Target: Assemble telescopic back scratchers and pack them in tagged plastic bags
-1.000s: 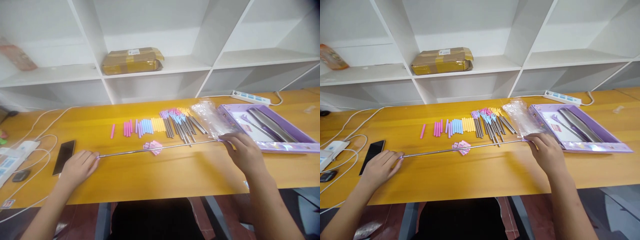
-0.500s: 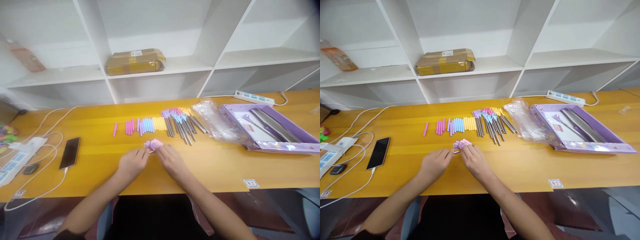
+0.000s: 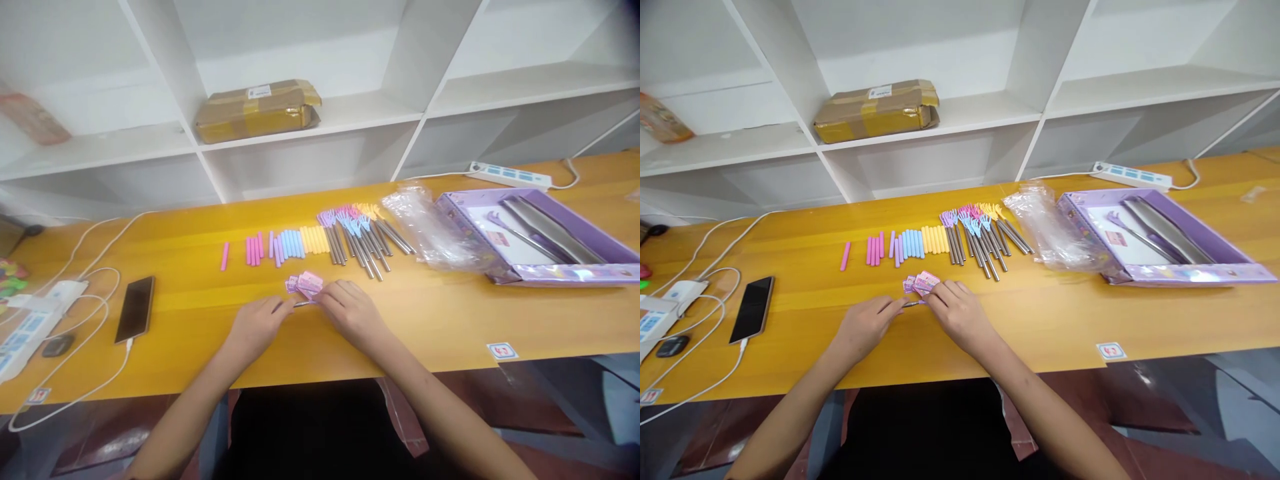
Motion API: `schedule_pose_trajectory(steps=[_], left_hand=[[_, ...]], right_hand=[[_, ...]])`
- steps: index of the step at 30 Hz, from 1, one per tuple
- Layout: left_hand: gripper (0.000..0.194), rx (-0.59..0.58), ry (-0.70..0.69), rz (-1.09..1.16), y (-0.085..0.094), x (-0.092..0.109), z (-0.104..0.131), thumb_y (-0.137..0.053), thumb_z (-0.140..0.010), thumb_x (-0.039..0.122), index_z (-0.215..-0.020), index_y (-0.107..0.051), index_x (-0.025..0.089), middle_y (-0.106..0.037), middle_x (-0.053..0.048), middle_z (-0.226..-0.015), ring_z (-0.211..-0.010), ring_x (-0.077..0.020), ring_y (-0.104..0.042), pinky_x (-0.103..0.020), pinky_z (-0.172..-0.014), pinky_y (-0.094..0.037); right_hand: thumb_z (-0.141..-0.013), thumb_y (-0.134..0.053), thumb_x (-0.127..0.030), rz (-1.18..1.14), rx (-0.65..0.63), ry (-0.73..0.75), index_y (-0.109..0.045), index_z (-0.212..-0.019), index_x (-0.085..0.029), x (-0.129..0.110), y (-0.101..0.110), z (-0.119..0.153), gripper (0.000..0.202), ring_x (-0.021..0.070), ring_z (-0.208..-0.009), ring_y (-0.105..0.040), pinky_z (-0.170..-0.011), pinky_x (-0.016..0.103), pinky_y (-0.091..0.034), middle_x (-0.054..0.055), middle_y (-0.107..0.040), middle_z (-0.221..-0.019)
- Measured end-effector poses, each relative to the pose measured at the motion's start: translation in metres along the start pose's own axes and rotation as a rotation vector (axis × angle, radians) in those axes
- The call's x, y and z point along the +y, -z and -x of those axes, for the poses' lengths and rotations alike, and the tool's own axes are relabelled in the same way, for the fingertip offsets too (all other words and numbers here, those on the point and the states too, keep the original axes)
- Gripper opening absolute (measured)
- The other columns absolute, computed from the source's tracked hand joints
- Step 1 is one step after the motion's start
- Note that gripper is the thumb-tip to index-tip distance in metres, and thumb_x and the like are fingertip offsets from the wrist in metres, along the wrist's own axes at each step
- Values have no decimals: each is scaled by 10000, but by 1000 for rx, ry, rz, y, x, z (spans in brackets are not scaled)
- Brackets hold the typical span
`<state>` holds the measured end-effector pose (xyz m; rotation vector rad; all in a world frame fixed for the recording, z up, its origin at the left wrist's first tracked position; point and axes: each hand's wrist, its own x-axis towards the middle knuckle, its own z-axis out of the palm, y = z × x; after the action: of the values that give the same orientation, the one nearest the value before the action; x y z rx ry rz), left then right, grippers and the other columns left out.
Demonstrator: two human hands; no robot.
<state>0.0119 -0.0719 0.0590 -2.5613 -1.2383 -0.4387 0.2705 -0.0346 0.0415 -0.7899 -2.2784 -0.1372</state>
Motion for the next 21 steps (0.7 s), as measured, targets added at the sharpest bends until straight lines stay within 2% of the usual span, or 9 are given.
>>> schedule_pose_trajectory(steps=[4, 8, 12, 15, 17, 18, 20, 21], left_hand=[[190, 21, -2, 26, -1, 1, 1, -529, -1101, 193, -1225, -673, 202, -705, -31, -840, -699, -180, -646, -302, -597, -422], [168, 55, 3, 23, -3, -1, 4, -540, -1106, 223, -1156, -691, 169, -706, -43, -821, -715, -189, -658, -313, -622, -450], [185, 65, -28, 26, -4, 7, -3, -519, -1086, 153, -1145, -694, 141, -735, -75, -870, -738, -209, -675, -330, -644, -495], [224, 66, -56, 17, -2, 11, -11, -496, -1069, 103, -1181, -688, 127, -759, -93, -920, -773, -216, -702, -334, -665, -537], [251, 83, -82, 14, 8, -3, -4, -508, -1062, 89, -1232, -685, 143, -778, -90, -959, -803, -207, -724, -318, -677, -559], [268, 108, -103, 12, 16, -17, 6, -521, -1057, 82, -1254, -684, 160, -791, -88, -991, -823, -202, -735, -312, -692, -570], [323, 201, -162, -12, 37, -58, 38, -565, -1035, 66, -1321, -672, 173, -807, -101, -1075, -949, -224, -764, -332, -796, -605], [346, 207, -157, -41, 48, -80, 57, -579, -1030, 65, -1342, -670, 187, -807, -100, -1086, -959, -226, -764, -340, -824, -606]], right_hand=[[-1093, -549, -138, -6, -22, -33, -655, -1396, -203, -1, 0, 3, 328, 210, -879, -565, -787, 350, -388, 77, -726, -1023], [-1086, -573, -147, -12, -6, -16, -693, -1312, -180, 0, 0, 5, 259, 211, -884, -571, -784, 350, -410, 85, -715, -1009], [-1081, -562, -127, 14, -18, 7, -708, -1273, -174, -5, -6, 1, 246, 215, -887, -568, -789, 353, -421, 91, -711, -1004], [-1064, -563, -98, 65, -9, 12, -725, -1202, -174, -7, -7, 1, 226, 213, -846, -548, -745, 352, -395, 75, -692, -919], [-1052, -556, -80, 105, 0, -7, -727, -1188, -185, 5, 4, 10, 243, 212, -844, -560, -734, 353, -396, 68, -693, -897], [-1042, -549, -64, 129, 13, -28, -726, -1201, -190, 17, 15, 19, 269, 212, -870, -585, -746, 352, -415, 72, -710, -924], [-1008, -544, -25, 209, 75, -73, -726, -1225, -206, 54, 49, 45, 336, 207, -945, -646, -798, 346, -467, 77, -756, -1021], [-978, -559, -7, 299, 127, -100, -738, -1195, -215, 75, 69, 61, 350, 202, -942, -665, -809, 341, -484, 72, -772, -1033]])
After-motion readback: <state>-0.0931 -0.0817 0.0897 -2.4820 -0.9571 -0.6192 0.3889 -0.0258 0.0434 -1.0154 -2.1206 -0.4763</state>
